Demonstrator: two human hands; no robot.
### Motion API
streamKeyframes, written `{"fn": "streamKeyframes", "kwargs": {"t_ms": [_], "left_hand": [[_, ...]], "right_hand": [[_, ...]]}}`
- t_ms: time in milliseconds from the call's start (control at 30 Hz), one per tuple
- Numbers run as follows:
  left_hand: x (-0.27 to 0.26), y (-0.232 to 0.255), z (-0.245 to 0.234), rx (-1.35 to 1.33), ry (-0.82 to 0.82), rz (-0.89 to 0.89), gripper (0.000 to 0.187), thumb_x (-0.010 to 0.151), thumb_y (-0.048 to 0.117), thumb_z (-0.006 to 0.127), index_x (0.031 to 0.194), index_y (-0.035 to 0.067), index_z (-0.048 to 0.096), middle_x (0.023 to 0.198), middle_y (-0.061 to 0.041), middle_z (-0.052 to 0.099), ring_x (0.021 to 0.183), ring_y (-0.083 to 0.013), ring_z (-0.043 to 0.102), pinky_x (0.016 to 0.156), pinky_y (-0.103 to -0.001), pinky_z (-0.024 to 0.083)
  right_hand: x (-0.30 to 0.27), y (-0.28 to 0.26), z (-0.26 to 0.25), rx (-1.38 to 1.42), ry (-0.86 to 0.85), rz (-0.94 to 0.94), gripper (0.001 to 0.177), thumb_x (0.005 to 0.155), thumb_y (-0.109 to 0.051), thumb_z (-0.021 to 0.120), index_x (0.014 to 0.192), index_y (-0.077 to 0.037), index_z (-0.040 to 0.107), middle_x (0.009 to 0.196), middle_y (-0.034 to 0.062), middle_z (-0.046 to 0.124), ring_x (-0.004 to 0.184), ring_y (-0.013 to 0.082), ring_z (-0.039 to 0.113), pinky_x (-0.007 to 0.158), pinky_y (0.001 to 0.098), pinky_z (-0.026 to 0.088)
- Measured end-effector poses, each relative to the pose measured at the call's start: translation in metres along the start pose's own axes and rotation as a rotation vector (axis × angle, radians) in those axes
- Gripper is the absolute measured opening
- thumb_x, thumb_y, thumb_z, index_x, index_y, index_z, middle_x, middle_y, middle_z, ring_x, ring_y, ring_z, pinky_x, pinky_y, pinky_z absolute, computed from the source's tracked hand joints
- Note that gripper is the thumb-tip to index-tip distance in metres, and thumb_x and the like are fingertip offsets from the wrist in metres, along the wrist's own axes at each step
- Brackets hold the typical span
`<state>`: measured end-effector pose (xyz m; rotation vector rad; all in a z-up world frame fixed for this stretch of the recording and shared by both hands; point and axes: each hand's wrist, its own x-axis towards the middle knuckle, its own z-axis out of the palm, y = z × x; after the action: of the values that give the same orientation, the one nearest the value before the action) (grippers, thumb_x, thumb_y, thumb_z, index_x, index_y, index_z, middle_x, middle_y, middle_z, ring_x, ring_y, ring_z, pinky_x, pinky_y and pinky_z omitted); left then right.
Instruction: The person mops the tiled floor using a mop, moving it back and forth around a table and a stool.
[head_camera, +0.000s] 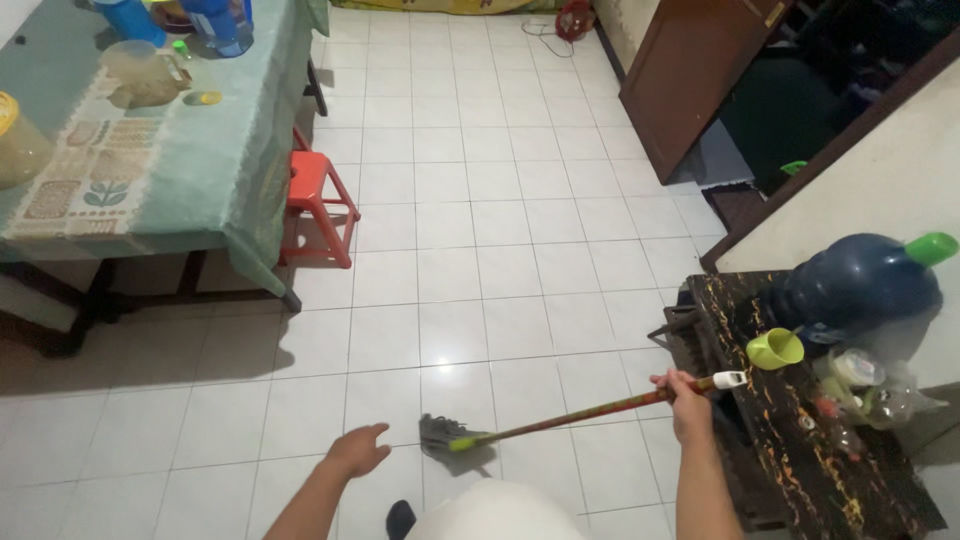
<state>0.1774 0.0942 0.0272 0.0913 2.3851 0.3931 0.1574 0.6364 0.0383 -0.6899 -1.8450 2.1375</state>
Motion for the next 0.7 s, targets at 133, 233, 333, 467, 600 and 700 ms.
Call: {"fn": "streamKeyframes", "kwargs": {"t_ms": [133,233,333,467,600,700], "left_hand": [[0.017,0.062,0.002,-0.019,0.088,0.081,0.048,0.078,0.034,0.05,0.122,0.019,0.04,0.122,-0.004,0.046,0.113,-0.0214,0.043,0.094,-0.032,0.035],[0.029,0.121,0.01,-0.02,0.086,0.172,0.048,0.077,0.034,0.052,0.121,0.017,0.041,0.123,-0.005,0.044,0.113,-0.0226,0.042,0.094,-0.033,0.034],[0.024,0.181,0.012,-0.014,0.038,0.264,0.049,0.076,0.032,0.052,0.121,0.017,0.041,0.121,-0.007,0.045,0.111,-0.0239,0.042,0.093,-0.035,0.034],[0.005,0.229,0.007,0.064,-0.063,0.22,0.039,0.079,0.031,0.046,0.113,0.014,0.05,0.113,-0.008,0.055,0.105,-0.0264,0.049,0.088,-0.037,0.039],[0.012,0.201,0.034,0.032,0.109,0.189,0.054,0.076,0.029,0.051,0.125,0.014,0.033,0.117,-0.009,0.047,0.108,-0.0264,0.044,0.091,-0.041,0.034],[0.019,0.159,0.058,0.03,0.078,0.041,0.054,0.077,0.032,0.051,0.125,0.015,0.033,0.12,-0.008,0.044,0.111,-0.0253,0.041,0.094,-0.041,0.031]], "right_hand": [[0.007,-0.002,0.003,-0.362,0.132,0.107,0.011,0.08,-0.012,0.052,0.076,-0.005,0.058,0.077,0.003,0.063,0.083,0.0164,0.055,0.086,0.0304,0.035],[-0.008,0.044,0.064,-0.35,-0.211,0.162,0.035,0.088,-0.03,0.035,0.077,-0.01,0.062,0.076,0.0035,0.062,0.068,0.0147,0.051,0.062,0.0281,0.04],[-0.087,0.054,0.126,-0.481,-0.621,0.033,0.013,0.072,-0.003,0.05,0.077,-0.009,0.059,0.073,0.001,0.061,0.07,0.0099,0.056,0.065,0.0253,0.047],[-0.123,-0.007,0.149,-0.394,-0.964,-0.189,0.009,0.071,0.003,0.054,0.077,-0.004,0.056,0.075,0.0052,0.059,0.071,0.0121,0.053,0.065,0.0267,0.045],[-0.101,-0.022,0.139,-0.285,-0.6,-0.144,0.007,0.077,-0.004,0.054,0.072,-0.004,0.058,0.067,0.0047,0.056,0.062,0.0121,0.047,0.054,0.0265,0.04],[-0.069,-0.023,0.103,-0.155,-0.451,-0.16,0.018,0.082,-0.014,0.05,0.069,-0.005,0.06,0.067,0.0045,0.056,0.064,0.0132,0.046,0.057,0.0283,0.039]]}}
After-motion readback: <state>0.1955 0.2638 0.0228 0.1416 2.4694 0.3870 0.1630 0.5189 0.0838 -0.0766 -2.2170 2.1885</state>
